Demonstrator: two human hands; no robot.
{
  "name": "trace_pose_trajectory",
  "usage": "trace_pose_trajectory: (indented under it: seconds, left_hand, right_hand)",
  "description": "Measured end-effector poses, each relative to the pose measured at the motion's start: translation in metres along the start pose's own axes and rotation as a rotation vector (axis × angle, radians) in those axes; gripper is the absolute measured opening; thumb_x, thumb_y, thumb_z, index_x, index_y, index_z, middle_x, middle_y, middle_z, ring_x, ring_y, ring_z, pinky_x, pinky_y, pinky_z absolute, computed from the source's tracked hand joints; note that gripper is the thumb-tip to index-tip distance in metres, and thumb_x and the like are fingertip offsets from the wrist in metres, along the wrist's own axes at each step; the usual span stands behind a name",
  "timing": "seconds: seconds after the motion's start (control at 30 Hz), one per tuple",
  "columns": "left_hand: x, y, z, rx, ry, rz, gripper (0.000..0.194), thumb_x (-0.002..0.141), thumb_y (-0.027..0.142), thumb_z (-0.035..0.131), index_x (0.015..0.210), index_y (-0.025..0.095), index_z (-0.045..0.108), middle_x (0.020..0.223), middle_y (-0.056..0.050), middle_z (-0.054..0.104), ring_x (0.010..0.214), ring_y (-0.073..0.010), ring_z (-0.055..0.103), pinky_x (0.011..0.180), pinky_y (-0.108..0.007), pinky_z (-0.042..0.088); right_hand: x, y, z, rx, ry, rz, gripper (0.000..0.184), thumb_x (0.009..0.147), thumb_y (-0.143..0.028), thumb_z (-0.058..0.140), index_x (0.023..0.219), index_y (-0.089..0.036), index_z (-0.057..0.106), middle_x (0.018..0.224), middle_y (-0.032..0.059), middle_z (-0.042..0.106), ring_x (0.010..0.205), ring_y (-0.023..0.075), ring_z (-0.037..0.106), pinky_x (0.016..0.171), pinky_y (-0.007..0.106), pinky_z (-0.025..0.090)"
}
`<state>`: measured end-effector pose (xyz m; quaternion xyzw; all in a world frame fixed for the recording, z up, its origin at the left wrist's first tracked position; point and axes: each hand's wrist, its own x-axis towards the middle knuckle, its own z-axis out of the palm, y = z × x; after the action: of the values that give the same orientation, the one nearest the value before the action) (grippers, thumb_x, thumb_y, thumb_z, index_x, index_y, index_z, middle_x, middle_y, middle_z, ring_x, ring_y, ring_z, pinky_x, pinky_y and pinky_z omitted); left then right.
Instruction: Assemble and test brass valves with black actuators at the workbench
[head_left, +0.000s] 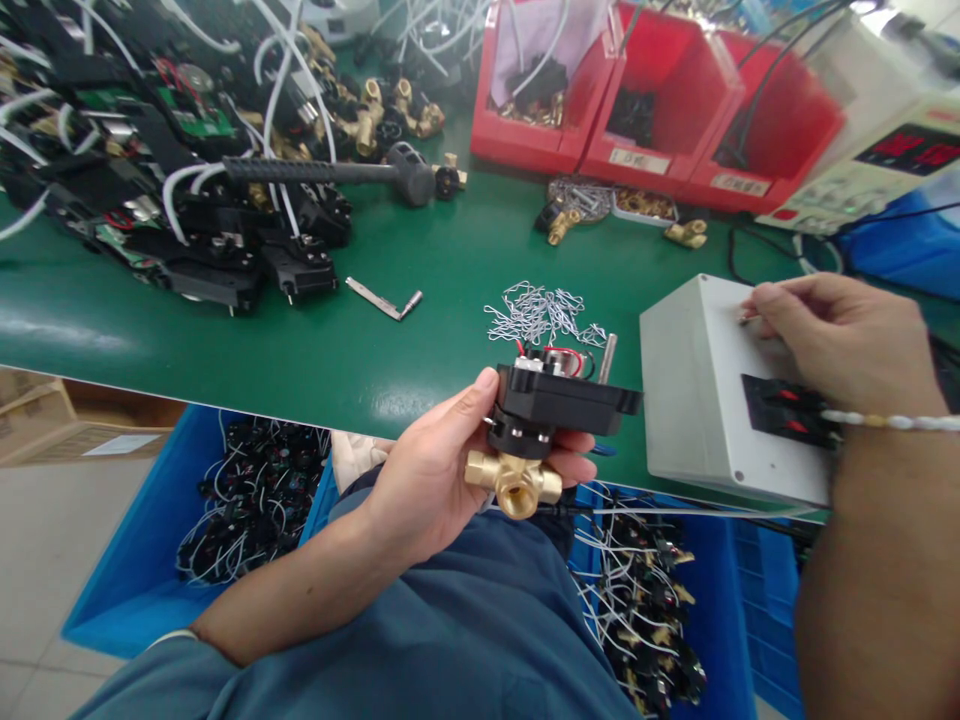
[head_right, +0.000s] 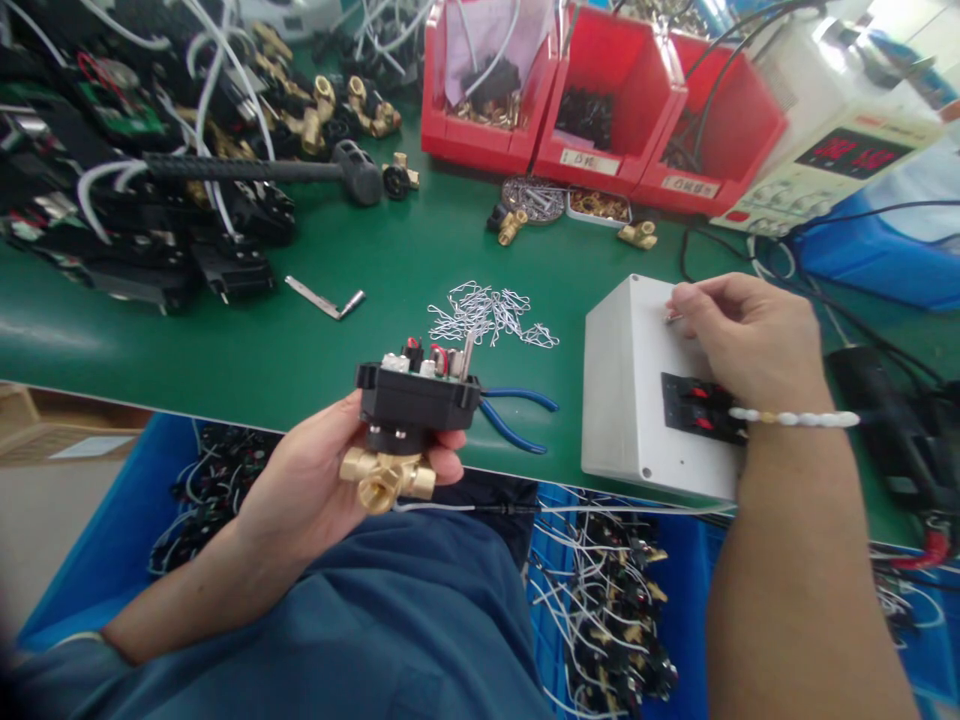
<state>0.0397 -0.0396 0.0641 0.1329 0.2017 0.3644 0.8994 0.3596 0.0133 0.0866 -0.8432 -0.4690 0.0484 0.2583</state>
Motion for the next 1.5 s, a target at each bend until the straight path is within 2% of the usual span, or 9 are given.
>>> trace_pose_trajectory:
  seconds: [0.2, 0.4, 0.73, 0.97, 1.23, 1.37, 1.5]
  left_hand:
    - [0.0007, -0.0015, 0.0026, -0.012, 0.066, 0.011, 0.046, 0.106, 0.032, 0.031, 0.102, 0.008, 0.07, 0.084, -0.011, 0.079, 0.072, -0.0163, 0.077, 0.07, -0.024, 0.062]
    - [0.0004, -0.0011, 0.0039, -0.014, 0.098, 0.015, 0.046, 0.106, 0.032, 0.031, 0.101, 0.008, 0.07, 0.083, -0.011, 0.078, 0.071, -0.0169, 0.076, 0.07, -0.024, 0.062]
    - [0.0009, -0.0018, 0.0033, -0.014, 0.1, 0.022, 0.046, 0.106, 0.032, 0.031, 0.1, 0.008, 0.07, 0.082, -0.011, 0.078, 0.071, -0.0166, 0.076, 0.071, -0.025, 0.062]
    - [0.0004, -0.0014, 0.0033, -0.015, 0.106, 0.027, 0.046, 0.106, 0.032, 0.031, 0.101, 0.008, 0.07, 0.082, -0.011, 0.078, 0.071, -0.0171, 0.076, 0.071, -0.025, 0.062]
    - [0.001, -0.0021, 0.0019, -0.003, 0.107, 0.023, 0.044, 0.106, 0.032, 0.032, 0.104, 0.009, 0.07, 0.083, -0.01, 0.078, 0.071, -0.0172, 0.076, 0.072, -0.027, 0.062]
    - [0.0009, -0.0026, 0.0022, 0.007, 0.117, 0.022, 0.043, 0.105, 0.032, 0.033, 0.103, 0.009, 0.07, 0.082, -0.01, 0.077, 0.071, -0.0173, 0.076, 0.072, -0.027, 0.061]
    - [0.0, -0.0019, 0.0006, 0.14, 0.138, 0.107, 0.037, 0.104, 0.034, 0.039, 0.108, 0.01, 0.068, 0.088, -0.01, 0.077, 0.076, -0.0182, 0.076, 0.072, -0.025, 0.059]
  right_hand:
    - [0.0011, 0.002, 0.0007, -0.015, 0.025, -0.016, 0.016, 0.072, -0.03, 0.071, 0.084, -0.019, 0.075, 0.074, 0.0026, 0.069, 0.056, 0.0104, 0.048, 0.057, 0.027, 0.036]
    - [0.0, -0.0013, -0.001, 0.02, 0.021, -0.059, 0.017, 0.066, -0.032, 0.07, 0.077, -0.019, 0.073, 0.068, 0.0029, 0.068, 0.053, 0.0113, 0.048, 0.052, 0.026, 0.034]
    - [-0.0022, -0.0044, -0.0004, -0.015, 0.021, 0.009, 0.016, 0.071, -0.029, 0.07, 0.082, -0.018, 0.075, 0.066, 0.0013, 0.065, 0.054, 0.0102, 0.048, 0.055, 0.026, 0.037]
    - [0.0002, 0.0006, -0.0009, 0.014, 0.023, -0.067, 0.015, 0.07, -0.031, 0.069, 0.078, -0.019, 0.073, 0.07, 0.0028, 0.069, 0.056, 0.0119, 0.051, 0.055, 0.027, 0.037]
    - [-0.0005, 0.0002, -0.0008, 0.008, 0.019, -0.088, 0.017, 0.068, -0.033, 0.069, 0.078, -0.019, 0.073, 0.073, 0.004, 0.071, 0.054, 0.0118, 0.05, 0.053, 0.027, 0.036]
    - [-0.0012, -0.0005, -0.0018, -0.02, 0.016, -0.054, 0.017, 0.069, -0.033, 0.069, 0.078, -0.02, 0.073, 0.072, 0.0035, 0.069, 0.055, 0.0117, 0.049, 0.054, 0.028, 0.036]
    - [-0.0013, -0.0004, -0.003, -0.026, -0.06, -0.073, 0.021, 0.068, -0.036, 0.072, 0.081, -0.02, 0.074, 0.071, 0.0014, 0.066, 0.057, 0.0115, 0.048, 0.057, 0.029, 0.036]
